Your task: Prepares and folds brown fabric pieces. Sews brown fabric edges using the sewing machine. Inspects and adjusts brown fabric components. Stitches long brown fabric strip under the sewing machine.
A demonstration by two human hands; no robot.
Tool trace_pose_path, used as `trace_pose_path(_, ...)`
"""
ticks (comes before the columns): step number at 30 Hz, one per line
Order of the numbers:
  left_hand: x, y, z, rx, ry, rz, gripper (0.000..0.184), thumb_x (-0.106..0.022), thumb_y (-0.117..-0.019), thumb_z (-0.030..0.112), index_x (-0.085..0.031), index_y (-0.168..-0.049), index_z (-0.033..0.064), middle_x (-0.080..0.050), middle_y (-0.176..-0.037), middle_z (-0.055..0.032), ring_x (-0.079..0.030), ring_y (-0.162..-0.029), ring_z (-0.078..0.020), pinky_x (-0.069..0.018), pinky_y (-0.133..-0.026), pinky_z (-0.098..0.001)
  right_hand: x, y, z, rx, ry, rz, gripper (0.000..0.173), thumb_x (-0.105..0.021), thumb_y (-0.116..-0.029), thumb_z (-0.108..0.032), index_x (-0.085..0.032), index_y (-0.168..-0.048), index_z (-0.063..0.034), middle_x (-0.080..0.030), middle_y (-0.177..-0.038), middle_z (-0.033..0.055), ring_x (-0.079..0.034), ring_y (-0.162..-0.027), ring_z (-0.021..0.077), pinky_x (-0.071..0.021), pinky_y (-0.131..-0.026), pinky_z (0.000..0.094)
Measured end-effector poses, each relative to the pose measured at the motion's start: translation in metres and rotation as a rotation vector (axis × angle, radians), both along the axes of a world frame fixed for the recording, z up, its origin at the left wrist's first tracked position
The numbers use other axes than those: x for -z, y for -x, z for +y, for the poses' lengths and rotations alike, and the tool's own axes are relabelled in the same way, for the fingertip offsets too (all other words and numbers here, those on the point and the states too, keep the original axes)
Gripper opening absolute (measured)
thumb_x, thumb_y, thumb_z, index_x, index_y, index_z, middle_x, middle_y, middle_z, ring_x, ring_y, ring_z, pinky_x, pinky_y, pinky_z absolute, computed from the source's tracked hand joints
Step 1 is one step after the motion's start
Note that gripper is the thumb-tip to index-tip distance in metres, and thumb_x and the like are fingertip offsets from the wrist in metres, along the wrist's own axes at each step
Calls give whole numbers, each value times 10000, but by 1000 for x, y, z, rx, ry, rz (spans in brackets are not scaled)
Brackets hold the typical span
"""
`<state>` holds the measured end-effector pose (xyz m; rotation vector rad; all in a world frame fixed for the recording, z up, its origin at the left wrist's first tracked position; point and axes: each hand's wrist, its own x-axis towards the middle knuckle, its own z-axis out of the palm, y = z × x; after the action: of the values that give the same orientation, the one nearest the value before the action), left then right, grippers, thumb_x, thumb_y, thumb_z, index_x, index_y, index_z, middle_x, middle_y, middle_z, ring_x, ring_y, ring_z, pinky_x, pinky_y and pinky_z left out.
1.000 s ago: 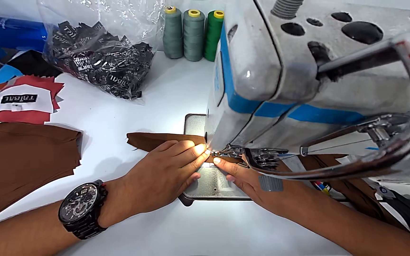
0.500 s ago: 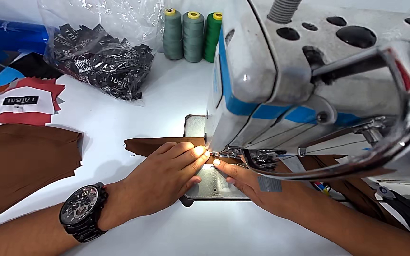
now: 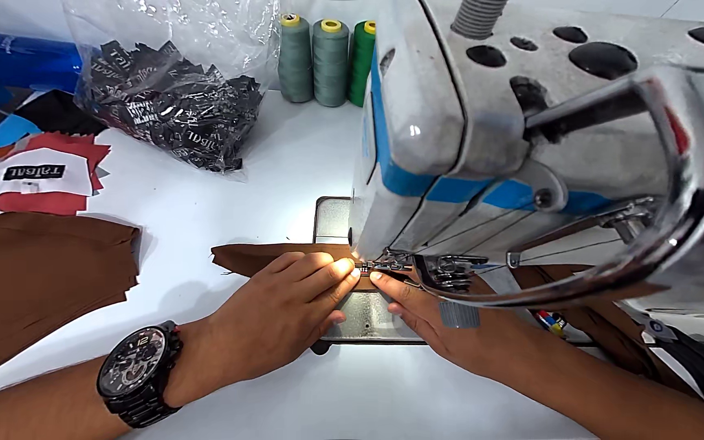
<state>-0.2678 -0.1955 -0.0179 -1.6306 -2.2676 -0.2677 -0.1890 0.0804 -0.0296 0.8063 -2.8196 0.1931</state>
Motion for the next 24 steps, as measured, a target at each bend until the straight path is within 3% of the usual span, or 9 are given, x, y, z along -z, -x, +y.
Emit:
trace_pose_path(2,-1,0,0,-10,-4,-9,482,-334,-1087,373,-714,-1281,148,-682,-1266,-16,-605,-1178,-187,-454,-1025,-321,-3,-1,-1,11,6,-8,441,-378,-1077,-416,-722,-1285,-236,-720,-1051,0,-678,-1018,182,-556,-866,367)
trace_pose_path(5,-2,1,1,-30,-10,-16,476,-343,-1074,371,-722,-1266,154,-685,-1270,-5,-605,-1179,-185,-451,-1020,-324,-24,-1,-6,18,-23,-106,413,-417,-1073,-412,-759,-1129,-186,-719,-931,35,-706,-929,217,-564,-797,380)
trace_pose_path(8,0,2,-1,-34,-20,-37,460,-356,-1075,363,-715,-1270,152,-680,-1276,-7,-591,-1207,-187,-440,-1036,-342,-4,0,-2,14,13,-33,449,-379,-1076,-441,-711,-1313,-254,-718,-1010,6,-679,-984,185,-561,-833,371)
trace_pose_path(10,0,3,-1,-33,-20,-47,452,-365,-1071,361,-719,-1261,155,-679,-1276,-2,-587,-1219,-183,-439,-1045,-345,0,0,-1,22,21,-23,450,-371,-1075,-450,-689,-1349,-288,-721,-1035,-1,-678,-999,176,-563,-836,368)
trace_pose_path(15,-1,4,-1,-24,-22,-40,452,-368,-1075,371,-727,-1253,162,-683,-1276,8,-590,-1214,-171,-436,-1041,-332,1,0,-2,28,28,-17,439,-363,-1079,-465,-702,-1319,-324,-712,-983,7,-685,-957,186,-567,-786,381)
trace_pose_path(24,1,4,2,-29,-27,-31,459,-359,-1075,363,-713,-1282,156,-679,-1286,-1,-593,-1206,-179,-442,-1033,-331,-3,1,-1,19,22,7,436,-377,-1078,-472,-715,-1292,-298,-722,-1026,-11,-680,-1004,165,-562,-842,361)
